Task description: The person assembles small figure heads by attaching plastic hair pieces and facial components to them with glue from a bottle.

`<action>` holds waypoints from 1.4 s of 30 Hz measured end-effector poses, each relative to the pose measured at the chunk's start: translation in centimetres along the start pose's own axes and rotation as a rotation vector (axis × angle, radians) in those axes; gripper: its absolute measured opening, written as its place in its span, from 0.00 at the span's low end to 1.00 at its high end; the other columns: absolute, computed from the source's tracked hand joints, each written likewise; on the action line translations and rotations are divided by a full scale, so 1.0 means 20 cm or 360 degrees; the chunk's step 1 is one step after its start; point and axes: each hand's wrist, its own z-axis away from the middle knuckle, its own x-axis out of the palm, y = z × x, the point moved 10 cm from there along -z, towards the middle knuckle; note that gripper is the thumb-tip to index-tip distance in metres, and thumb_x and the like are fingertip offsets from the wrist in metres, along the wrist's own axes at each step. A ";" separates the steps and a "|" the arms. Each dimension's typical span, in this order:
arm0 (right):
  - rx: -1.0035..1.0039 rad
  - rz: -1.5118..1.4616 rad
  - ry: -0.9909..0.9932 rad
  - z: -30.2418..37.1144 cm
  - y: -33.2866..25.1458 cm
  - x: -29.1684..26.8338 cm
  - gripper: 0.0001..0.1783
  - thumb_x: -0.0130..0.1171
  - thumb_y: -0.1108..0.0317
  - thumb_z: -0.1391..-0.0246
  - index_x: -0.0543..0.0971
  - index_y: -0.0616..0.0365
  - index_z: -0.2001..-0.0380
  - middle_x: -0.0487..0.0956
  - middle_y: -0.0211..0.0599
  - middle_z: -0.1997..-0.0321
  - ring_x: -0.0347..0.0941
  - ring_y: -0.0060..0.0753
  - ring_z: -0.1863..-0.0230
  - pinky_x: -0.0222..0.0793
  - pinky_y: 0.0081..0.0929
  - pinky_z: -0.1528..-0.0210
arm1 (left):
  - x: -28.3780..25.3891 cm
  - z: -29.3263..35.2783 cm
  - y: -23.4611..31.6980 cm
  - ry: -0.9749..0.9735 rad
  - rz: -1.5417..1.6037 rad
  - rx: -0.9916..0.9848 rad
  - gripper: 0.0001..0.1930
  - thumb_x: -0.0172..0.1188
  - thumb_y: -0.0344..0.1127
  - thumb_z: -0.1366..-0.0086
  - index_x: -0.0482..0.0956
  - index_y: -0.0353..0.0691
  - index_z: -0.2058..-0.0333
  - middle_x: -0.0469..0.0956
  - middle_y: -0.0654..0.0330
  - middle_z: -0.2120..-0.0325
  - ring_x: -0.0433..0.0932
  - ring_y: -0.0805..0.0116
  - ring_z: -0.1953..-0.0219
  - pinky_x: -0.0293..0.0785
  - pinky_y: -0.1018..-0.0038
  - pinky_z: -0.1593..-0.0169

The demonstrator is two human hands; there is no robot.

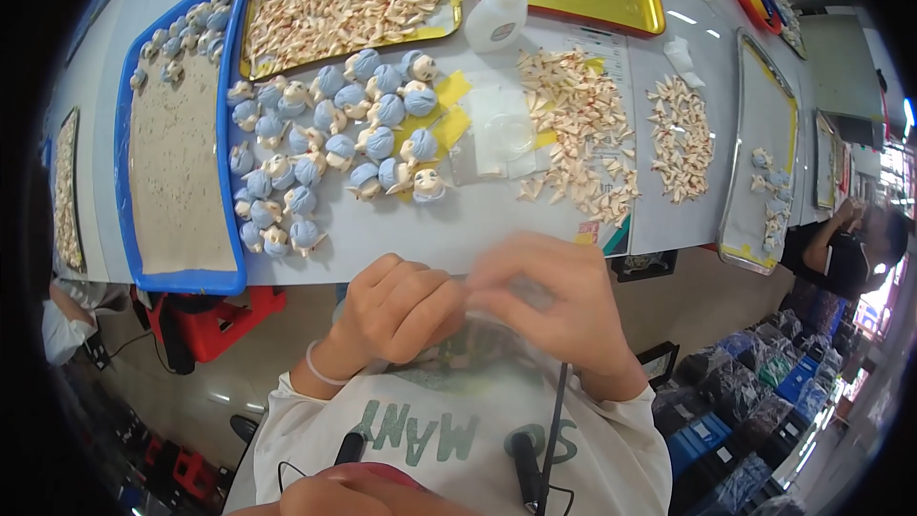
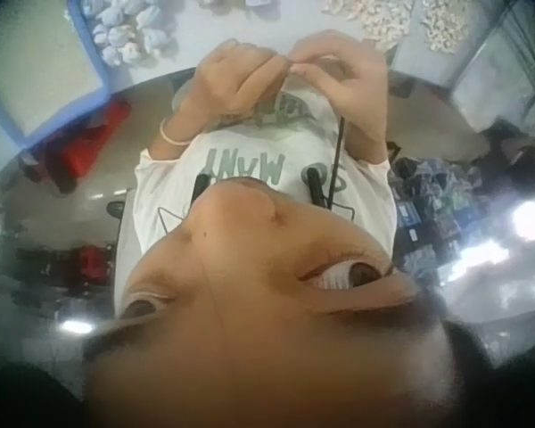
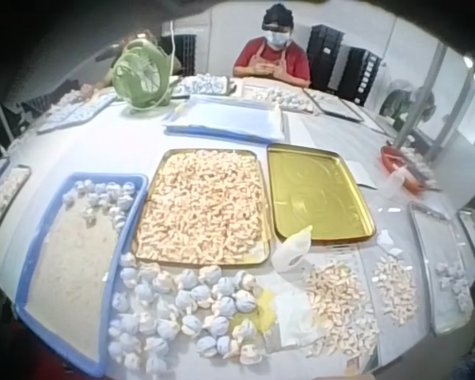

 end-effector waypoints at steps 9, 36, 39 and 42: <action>-0.0134 0.0070 0.0337 -0.09 -0.05 -0.26 0.04 0.55 0.80 0.61 0.73 0.64 0.77 0.75 0.34 0.74 0.70 0.25 0.71 0.64 0.19 0.67 | 0.03 -0.01 -0.21 -0.0173 0.0846 -0.0670 0.17 0.58 0.20 0.59 0.68 0.38 0.66 0.70 0.55 0.74 0.69 0.59 0.74 0.65 0.72 0.72; -0.0526 0.0679 0.0140 -0.26 -0.25 -0.17 0.05 0.57 0.76 0.63 0.72 0.63 0.80 0.69 0.35 0.76 0.63 0.28 0.73 0.57 0.21 0.70 | 0.08 0.16 -0.37 0.0463 0.2240 -0.1149 0.19 0.64 0.28 0.52 0.71 0.31 0.60 0.67 0.51 0.58 0.69 0.64 0.55 0.66 0.70 0.53; -0.0467 0.0344 -0.0071 -0.18 -0.24 -0.05 0.06 0.60 0.74 0.63 0.74 0.62 0.79 0.69 0.36 0.76 0.61 0.26 0.74 0.55 0.20 0.71 | 0.13 0.16 -0.37 0.0534 0.2324 -0.1269 0.21 0.64 0.29 0.51 0.69 0.30 0.59 0.67 0.50 0.58 0.69 0.63 0.54 0.68 0.71 0.53; -0.0528 0.0193 -0.0012 -0.13 -0.19 -0.03 0.08 0.62 0.71 0.63 0.74 0.61 0.78 0.68 0.34 0.77 0.60 0.26 0.75 0.54 0.20 0.71 | 0.10 0.15 -0.36 0.0597 0.2299 -0.1218 0.20 0.63 0.29 0.50 0.69 0.29 0.59 0.67 0.49 0.58 0.70 0.63 0.54 0.70 0.72 0.54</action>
